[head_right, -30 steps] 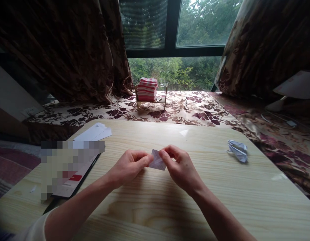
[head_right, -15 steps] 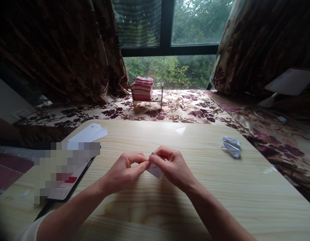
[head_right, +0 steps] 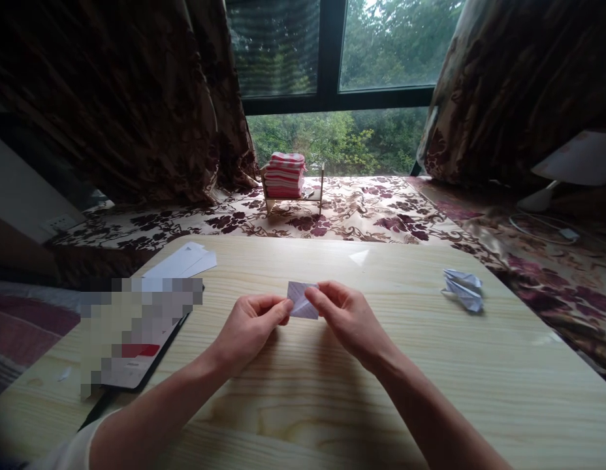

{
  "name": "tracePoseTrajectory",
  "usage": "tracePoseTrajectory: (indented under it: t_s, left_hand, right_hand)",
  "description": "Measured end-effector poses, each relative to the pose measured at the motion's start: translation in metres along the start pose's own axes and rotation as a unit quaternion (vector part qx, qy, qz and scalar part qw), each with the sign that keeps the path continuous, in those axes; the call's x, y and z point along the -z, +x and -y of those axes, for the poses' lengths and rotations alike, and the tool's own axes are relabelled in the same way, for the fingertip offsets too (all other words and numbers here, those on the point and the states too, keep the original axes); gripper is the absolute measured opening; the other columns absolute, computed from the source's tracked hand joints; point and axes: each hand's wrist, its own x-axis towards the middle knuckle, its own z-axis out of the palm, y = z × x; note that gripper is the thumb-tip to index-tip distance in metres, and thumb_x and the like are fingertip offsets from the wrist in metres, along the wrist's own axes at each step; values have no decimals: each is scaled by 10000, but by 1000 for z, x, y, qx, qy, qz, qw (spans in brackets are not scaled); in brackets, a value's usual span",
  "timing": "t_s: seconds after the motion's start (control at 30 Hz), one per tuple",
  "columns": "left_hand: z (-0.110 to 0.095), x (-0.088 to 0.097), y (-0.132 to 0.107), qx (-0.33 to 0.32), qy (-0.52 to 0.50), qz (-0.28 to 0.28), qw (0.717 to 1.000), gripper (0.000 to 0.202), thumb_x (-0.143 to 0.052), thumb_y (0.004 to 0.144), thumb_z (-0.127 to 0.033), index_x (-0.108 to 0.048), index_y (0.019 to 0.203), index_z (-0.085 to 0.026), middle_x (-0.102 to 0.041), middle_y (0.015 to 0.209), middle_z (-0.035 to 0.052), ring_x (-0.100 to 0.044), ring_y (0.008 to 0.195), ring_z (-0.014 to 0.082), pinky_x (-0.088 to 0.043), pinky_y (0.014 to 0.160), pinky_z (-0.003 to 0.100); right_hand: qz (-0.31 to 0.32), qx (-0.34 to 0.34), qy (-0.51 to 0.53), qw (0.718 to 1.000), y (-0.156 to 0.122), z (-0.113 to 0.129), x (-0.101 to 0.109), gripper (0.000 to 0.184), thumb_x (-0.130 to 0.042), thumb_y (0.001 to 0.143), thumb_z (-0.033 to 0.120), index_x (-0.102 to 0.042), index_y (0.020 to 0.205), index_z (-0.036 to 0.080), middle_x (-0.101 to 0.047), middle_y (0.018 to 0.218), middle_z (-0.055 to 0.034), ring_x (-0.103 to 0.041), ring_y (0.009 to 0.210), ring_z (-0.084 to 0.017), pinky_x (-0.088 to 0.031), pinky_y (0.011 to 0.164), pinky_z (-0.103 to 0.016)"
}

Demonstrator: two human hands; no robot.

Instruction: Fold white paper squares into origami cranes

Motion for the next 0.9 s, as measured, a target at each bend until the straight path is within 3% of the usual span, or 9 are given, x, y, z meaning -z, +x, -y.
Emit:
tracePoseTrajectory:
  t_s: [0.13,0.23,0.4,0.57,0.73,0.9]
  left_hand:
    - [-1,0,0,18,-19,53,998,271,-600,741,-371,-621,620,-130,-484,552,-31,-386,541,90,-291,519,220]
    - [2,2,1,10,-34,48,998,256,-606,742,-371,-646,700,-122,-523,598,-19,-418,564,97,-310,540,225]
    - [4,3,1,31,-41,60,997,225,-619,700,-312,-606,589,-116,-500,548,-16,-406,547,96,-290,534,230]
    - [1,4,-1,52,-47,135,988,251,-587,708,-330,-581,564,-125,-495,542,-11,-411,554,100,-293,553,235]
    - [1,5,-2,25,-18,151,988,312,-528,760,-363,-517,540,-142,-441,540,-22,-360,541,94,-260,531,239]
    - [-1,5,-3,0,17,153,988,341,-492,805,-355,-467,530,-156,-353,517,-47,-294,523,86,-229,512,239]
  right_hand:
    - [4,11,-14,1000,-4,3,-5,327,-586,810,463,-629,713,154,-586,640,7,-512,605,-125,-395,555,-243]
    - [37,12,-27,999,-4,5,-2,306,-610,798,430,-611,659,158,-565,604,20,-499,575,-115,-377,530,-234]
    - [31,2,2,1000,-5,8,-5,290,-621,778,444,-657,731,161,-625,646,0,-549,593,-129,-436,566,-244]
    - [50,2,0,999,-7,7,-7,312,-618,778,461,-639,710,157,-611,620,-2,-539,561,-122,-432,535,-238]
    - [60,25,-11,998,-8,5,-8,315,-600,799,448,-613,701,149,-568,609,2,-492,552,-104,-389,502,-220]
    - [23,20,4,1000,-7,4,-13,351,-581,801,467,-601,680,138,-536,584,2,-465,531,-100,-371,483,-221]
